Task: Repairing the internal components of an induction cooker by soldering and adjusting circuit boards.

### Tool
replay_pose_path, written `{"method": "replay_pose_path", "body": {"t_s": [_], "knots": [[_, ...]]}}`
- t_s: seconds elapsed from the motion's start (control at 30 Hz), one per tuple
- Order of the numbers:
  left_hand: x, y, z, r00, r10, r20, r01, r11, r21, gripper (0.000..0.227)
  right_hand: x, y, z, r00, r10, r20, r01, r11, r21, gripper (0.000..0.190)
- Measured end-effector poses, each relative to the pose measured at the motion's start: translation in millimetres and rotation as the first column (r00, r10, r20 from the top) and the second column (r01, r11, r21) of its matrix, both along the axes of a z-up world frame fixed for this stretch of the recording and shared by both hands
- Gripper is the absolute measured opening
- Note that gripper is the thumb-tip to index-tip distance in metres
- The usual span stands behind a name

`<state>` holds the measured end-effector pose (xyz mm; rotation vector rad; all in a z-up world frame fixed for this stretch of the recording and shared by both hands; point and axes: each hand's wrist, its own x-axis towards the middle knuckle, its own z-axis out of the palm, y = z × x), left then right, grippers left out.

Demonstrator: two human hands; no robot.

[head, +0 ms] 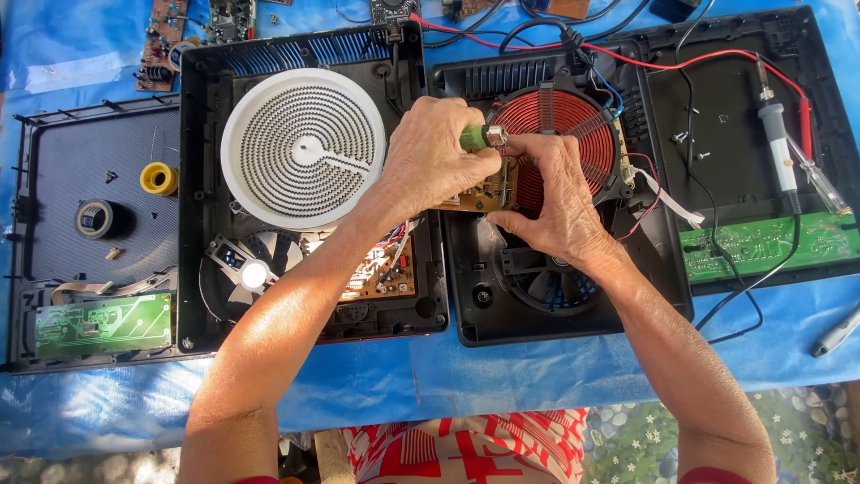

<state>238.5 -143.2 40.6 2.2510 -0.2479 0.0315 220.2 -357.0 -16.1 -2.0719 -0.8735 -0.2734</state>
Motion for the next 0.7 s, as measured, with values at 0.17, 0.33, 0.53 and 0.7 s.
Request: {"method": "replay_pose_path", "body": {"t_s": [0.17, 0.33, 0.53, 0.7], "knots": [[12, 5, -9, 0.998, -0.035, 0.045, 0.036, 0.999, -0.012, 0.01, 0, -1, 2, 1.0, 0.003, -0.014, -0.003, 1.0, 0.011, 0.076], [21, 5, -12, 0.976, -0.114, 0.187, 0.088, 0.986, 0.142, 0.015, -3, -1, 11, 0.996, -0.011, -0.086, 0.0, 0.992, -0.124, 0.073], [28, 1, -5, 0.955, -0.227, 0.193, 0.193, 0.965, 0.178, 0.01, 0, -2, 4, 0.994, -0.039, -0.105, 0.027, 0.993, -0.116, 0.073], [36, -10, 1, 0.944, -0.281, 0.174, 0.213, 0.92, 0.329, 0.015, 2, -4, -3, 0.993, -0.077, -0.092, 0.065, 0.99, -0.124, 0.073]]}}
